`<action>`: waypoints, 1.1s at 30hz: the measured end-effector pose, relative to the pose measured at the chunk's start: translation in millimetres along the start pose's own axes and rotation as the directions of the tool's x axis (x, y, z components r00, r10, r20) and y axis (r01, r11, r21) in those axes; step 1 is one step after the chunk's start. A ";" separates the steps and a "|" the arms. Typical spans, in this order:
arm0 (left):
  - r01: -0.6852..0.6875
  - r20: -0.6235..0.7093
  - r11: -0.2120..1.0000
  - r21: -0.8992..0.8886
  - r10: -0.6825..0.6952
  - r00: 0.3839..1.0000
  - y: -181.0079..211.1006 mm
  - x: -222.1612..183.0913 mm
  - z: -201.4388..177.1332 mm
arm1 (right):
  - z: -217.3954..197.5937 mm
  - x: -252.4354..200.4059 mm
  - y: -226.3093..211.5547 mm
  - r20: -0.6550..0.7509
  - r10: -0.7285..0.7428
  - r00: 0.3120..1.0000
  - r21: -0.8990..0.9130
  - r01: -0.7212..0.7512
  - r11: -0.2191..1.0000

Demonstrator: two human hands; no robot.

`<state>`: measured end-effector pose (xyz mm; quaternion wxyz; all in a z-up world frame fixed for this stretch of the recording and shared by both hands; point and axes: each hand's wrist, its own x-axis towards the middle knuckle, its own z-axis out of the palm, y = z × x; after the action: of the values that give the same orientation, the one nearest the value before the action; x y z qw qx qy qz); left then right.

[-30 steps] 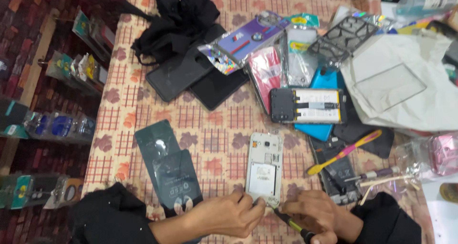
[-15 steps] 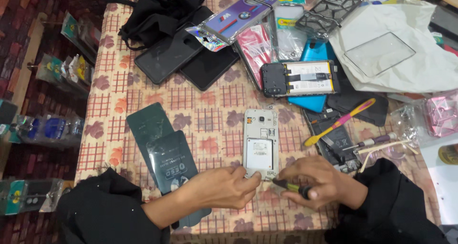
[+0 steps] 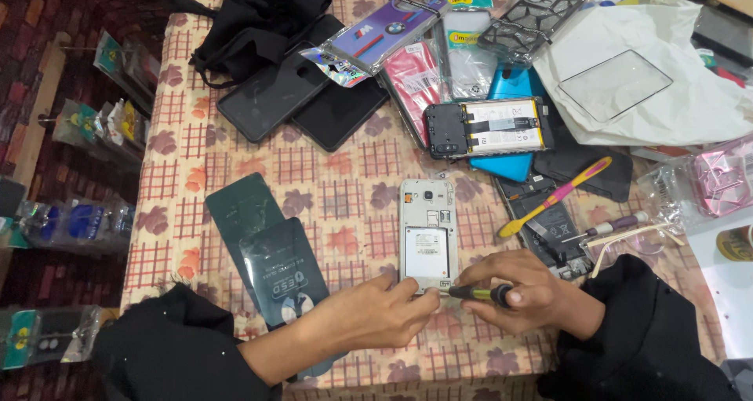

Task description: The person disassembles a white smartphone by removing the back cover and using a screwdriver to unscrew internal components. They then reassemble the phone by screwing the parts back together and replacing the back cover.

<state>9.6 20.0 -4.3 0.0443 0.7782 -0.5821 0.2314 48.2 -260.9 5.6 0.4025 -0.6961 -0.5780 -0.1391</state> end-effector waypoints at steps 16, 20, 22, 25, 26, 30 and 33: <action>0.124 0.033 0.987 -0.102 -0.121 0.992 4.3 8.1 -7.3 | 7.2 -4.4 -1.0 -0.093 -0.019 0.996 0.016 0.021 1.000; 0.185 -0.071 0.973 -0.141 -0.196 0.978 4.1 12.2 -8.4 | 5.5 1.2 -3.6 -0.101 -0.025 0.995 -0.006 0.024 1.000; 0.217 -0.018 0.966 -0.144 -0.221 0.975 4.7 12.8 -4.9 | 5.5 0.1 -4.6 -0.096 -0.036 0.995 -0.007 0.036 0.999; 0.222 0.063 0.970 -0.098 -0.217 0.974 7.7 12.5 -2.1 | 6.2 -4.1 -5.4 -0.082 -0.048 0.996 -0.011 0.047 0.999; 0.202 0.043 0.976 -0.080 -0.199 0.979 8.7 12.4 -2.0 | 5.9 -5.9 -5.4 -0.078 -0.034 0.996 -0.020 0.032 0.999; 0.164 0.029 0.980 -0.109 -0.162 0.986 10.9 11.3 0.9 | 4.9 -16.0 -1.7 -0.012 0.106 0.994 0.045 -0.106 0.993; 0.167 0.032 0.974 -0.153 -0.164 0.986 13.4 9.1 7.1 | 10.0 -26.9 2.0 -0.038 0.266 0.963 0.181 -0.255 0.950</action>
<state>1.3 5.3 -9.6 0.1184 0.8203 -0.5320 0.1735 39.4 -272.4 -19.3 0.4945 -0.7237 -0.4783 -0.0550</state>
